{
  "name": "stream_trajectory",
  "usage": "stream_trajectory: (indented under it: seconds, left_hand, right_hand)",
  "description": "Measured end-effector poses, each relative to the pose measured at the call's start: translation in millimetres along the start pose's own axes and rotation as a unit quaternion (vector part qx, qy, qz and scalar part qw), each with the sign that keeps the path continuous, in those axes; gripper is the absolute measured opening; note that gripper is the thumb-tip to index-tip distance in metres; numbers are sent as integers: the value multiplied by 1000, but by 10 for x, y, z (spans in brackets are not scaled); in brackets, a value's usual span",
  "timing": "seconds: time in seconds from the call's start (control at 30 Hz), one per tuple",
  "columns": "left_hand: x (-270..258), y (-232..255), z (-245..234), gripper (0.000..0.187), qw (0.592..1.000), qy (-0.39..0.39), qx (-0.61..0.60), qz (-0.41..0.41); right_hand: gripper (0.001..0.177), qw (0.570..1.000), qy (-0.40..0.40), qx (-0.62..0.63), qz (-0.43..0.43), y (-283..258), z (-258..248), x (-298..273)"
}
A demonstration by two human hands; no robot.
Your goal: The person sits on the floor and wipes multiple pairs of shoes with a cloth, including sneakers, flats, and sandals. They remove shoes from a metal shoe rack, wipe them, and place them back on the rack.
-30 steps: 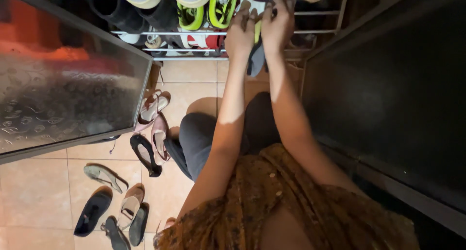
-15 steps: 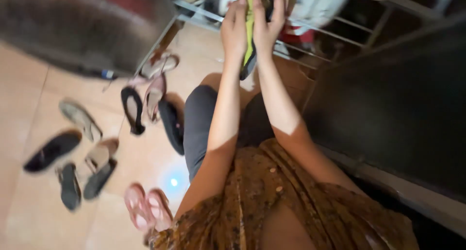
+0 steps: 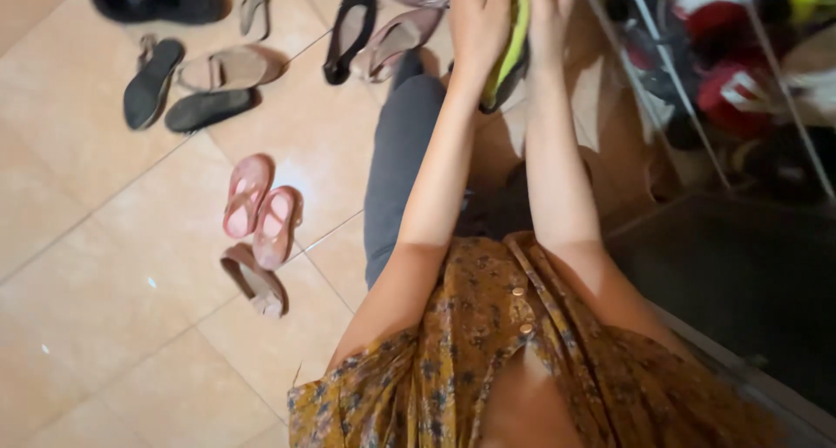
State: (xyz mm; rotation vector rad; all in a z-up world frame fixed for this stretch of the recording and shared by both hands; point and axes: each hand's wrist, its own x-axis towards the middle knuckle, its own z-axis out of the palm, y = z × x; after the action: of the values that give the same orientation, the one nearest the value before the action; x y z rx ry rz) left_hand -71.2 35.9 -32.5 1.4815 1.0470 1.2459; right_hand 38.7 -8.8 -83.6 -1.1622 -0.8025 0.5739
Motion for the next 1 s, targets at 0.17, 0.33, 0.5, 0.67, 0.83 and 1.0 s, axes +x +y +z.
stream_trajectory:
  seconds: [0.17, 0.33, 0.5, 0.67, 0.83, 1.0]
  left_hand:
    - [161, -136, -684, 26, 999, 10, -24, -22]
    - [233, -360, -1165, 26, 985, 101, -139, -26]
    - [463, -707, -1376, 34, 990, 132, 32, -30]
    - [754, -795, -1441, 38, 985, 139, 83, -52]
    - [715, -970, -1583, 26, 993, 104, 55, -8]
    - [667, -1457, -1831, 26, 987, 102, 104, -73]
  right_hand:
    - [19, 997, 8, 73, 35, 56, 473, 15]
    - [21, 979, 16, 173, 110, 23, 724, 71]
    - [40, 974, 45, 169, 144, 806, 566, 28]
    - [56, 960, 58, 184, 204, 1247, 760, -114]
    - [61, 946, 76, 208, 239, 1234, 942, -272]
    - [64, 955, 89, 149, 241, 1602, 1070, -328]
